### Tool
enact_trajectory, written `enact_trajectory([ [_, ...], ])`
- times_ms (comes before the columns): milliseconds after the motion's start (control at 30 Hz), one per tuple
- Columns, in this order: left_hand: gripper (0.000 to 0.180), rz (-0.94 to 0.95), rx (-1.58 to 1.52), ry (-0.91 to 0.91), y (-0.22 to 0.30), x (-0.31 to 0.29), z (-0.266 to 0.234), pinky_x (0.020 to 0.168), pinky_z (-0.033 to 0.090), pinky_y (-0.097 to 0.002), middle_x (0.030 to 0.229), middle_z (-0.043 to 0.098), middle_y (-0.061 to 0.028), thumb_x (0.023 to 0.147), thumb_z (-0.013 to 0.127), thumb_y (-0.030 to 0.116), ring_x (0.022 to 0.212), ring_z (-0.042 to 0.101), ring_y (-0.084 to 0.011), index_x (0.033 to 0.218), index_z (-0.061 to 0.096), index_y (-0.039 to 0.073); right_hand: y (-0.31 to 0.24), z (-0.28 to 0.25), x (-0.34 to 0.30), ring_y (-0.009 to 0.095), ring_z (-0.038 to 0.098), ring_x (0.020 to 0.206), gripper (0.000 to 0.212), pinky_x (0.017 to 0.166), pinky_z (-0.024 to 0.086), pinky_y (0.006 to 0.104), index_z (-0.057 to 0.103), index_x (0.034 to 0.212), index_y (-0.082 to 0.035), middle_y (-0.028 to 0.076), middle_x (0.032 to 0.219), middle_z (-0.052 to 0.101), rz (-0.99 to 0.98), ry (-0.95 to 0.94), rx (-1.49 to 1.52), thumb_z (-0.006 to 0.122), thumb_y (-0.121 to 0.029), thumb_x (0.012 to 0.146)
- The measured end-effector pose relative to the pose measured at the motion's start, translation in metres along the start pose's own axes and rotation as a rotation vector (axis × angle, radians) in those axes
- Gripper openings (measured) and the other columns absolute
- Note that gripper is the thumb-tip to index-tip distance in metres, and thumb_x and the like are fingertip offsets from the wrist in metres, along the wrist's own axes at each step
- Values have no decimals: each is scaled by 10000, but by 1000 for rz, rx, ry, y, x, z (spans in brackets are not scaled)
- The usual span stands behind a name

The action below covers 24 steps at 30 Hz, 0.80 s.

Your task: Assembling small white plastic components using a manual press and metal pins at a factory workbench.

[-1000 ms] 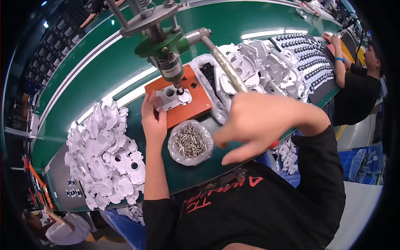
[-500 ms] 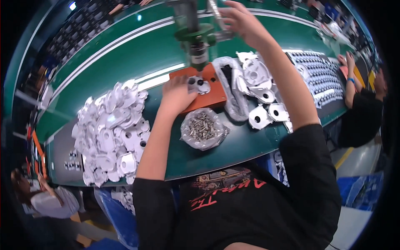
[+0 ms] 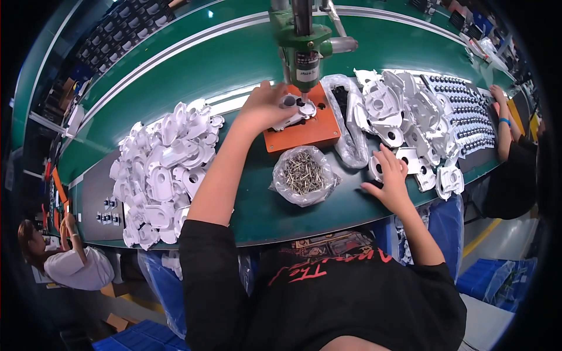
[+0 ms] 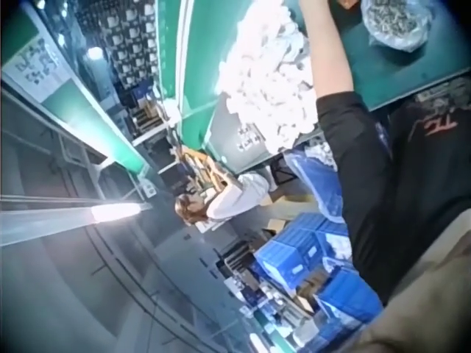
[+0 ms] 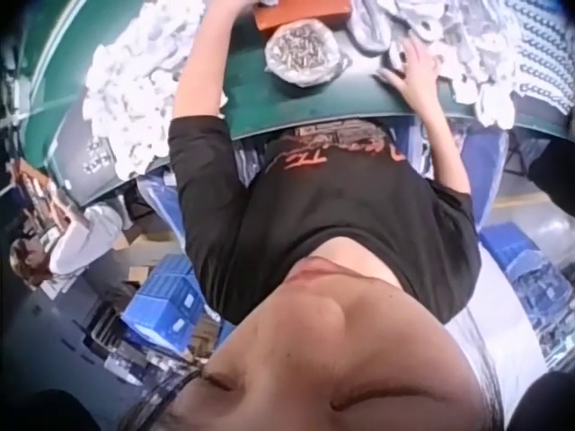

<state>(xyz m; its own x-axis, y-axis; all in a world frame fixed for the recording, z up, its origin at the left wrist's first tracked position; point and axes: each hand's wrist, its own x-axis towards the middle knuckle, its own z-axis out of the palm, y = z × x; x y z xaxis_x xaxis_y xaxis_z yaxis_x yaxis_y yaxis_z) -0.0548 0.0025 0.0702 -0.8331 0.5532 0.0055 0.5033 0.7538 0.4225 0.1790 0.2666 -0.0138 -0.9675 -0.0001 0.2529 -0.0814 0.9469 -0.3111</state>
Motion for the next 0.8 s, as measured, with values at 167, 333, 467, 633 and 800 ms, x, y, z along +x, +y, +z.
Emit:
enact_trajectory([
  [167,527,47,86,-24,11,2,0,914,410,-375,1098,597,-155,773,621,426,1060,555,-306,1150,543,67,10,23,1,314,447,1230,629,1034,231,449,479,1265,-84,152,1404,413,2,80,116,721,-111,685],
  [333,466,116,117,187,7,-8,3,829,449,-372,998,628,-156,769,610,397,957,593,-322,1064,537,44,15,34,0,263,543,1025,380,917,391,322,461,956,-28,141,1107,545,134,410,670,524,133,618],
  [467,491,-88,-77,46,9,-23,-19,751,477,-368,965,626,-171,741,637,398,870,614,-316,1018,524,8,24,38,-7,232,536,892,295,843,433,308,428,852,-33,110,961,522,35,505,711,483,160,635],
  [633,436,-45,-9,48,7,-13,-12,725,483,-374,887,637,-115,724,638,418,818,625,-290,930,559,41,18,26,-5,234,551,875,196,812,442,317,459,776,-24,114,948,546,-46,505,643,547,142,721],
  [800,377,-176,-91,-249,-10,-8,-43,738,480,-356,793,631,-116,741,699,356,762,609,-239,891,599,25,18,23,-9,222,560,913,147,801,448,300,481,798,-27,123,1002,553,-66,555,596,579,83,808],
])
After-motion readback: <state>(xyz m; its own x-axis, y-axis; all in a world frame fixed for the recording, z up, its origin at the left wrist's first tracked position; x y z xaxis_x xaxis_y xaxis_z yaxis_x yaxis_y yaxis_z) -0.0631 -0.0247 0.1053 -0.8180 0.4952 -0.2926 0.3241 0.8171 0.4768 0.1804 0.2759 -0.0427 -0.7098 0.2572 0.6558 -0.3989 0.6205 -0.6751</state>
